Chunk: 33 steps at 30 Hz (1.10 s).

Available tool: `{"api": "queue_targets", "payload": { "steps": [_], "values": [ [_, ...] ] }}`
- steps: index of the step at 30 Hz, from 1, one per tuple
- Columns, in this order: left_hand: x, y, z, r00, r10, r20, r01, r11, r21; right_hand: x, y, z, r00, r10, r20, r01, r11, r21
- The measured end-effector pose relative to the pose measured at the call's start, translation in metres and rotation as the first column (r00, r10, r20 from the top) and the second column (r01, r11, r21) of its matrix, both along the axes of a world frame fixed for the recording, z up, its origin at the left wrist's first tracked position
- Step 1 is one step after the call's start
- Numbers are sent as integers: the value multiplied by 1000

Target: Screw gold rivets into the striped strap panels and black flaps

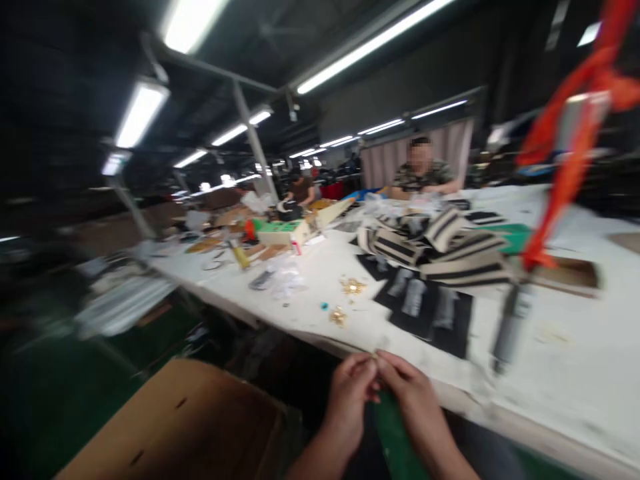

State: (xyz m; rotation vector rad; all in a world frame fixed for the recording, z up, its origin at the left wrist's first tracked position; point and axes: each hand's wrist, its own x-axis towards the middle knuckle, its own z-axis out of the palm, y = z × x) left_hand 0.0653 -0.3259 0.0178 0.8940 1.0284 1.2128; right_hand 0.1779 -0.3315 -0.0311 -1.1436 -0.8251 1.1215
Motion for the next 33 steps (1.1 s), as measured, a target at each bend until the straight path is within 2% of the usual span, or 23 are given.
{"api": "queue_targets", "payload": {
  "steps": [2,6,9,12,15,17,19,22,25,28,31,33],
  "values": [
    [9,10,2,998,-61,24,62,998,-35,13,-9,10,976,63,-208,-56,998,41],
    [34,20,-12,984,-175,32,177,980,-86,28,-10,15,887,35,-460,12,995,97],
    [47,18,-16,970,-231,-71,230,973,-20,38,-18,15,823,57,-565,18,992,125],
    [57,23,-15,938,-272,-213,291,954,67,53,-22,18,811,50,-583,32,991,131],
    [67,36,-14,894,-303,-330,357,927,115,73,-20,17,853,-45,-520,102,991,81],
    [75,49,-15,855,-300,-423,392,907,150,88,-18,12,901,-129,-415,165,985,53],
    [83,67,-16,809,-252,-531,411,888,206,100,-17,4,940,-196,-280,212,977,28],
    [97,104,-13,715,-110,-690,413,863,290,108,-18,-6,956,-261,-136,260,965,-28],
    [115,148,-11,579,42,-814,408,850,334,108,-16,-13,959,-277,-62,272,960,-71],
    [132,185,-15,436,132,-890,424,842,333,105,-12,-19,965,-263,3,263,962,-70],
    [145,211,-26,330,171,-928,440,842,312,104,-6,-22,965,-257,45,260,964,-62],
    [152,220,-32,294,189,-937,443,842,309,105,-3,-21,966,-247,72,252,965,-68]
  ]
}}
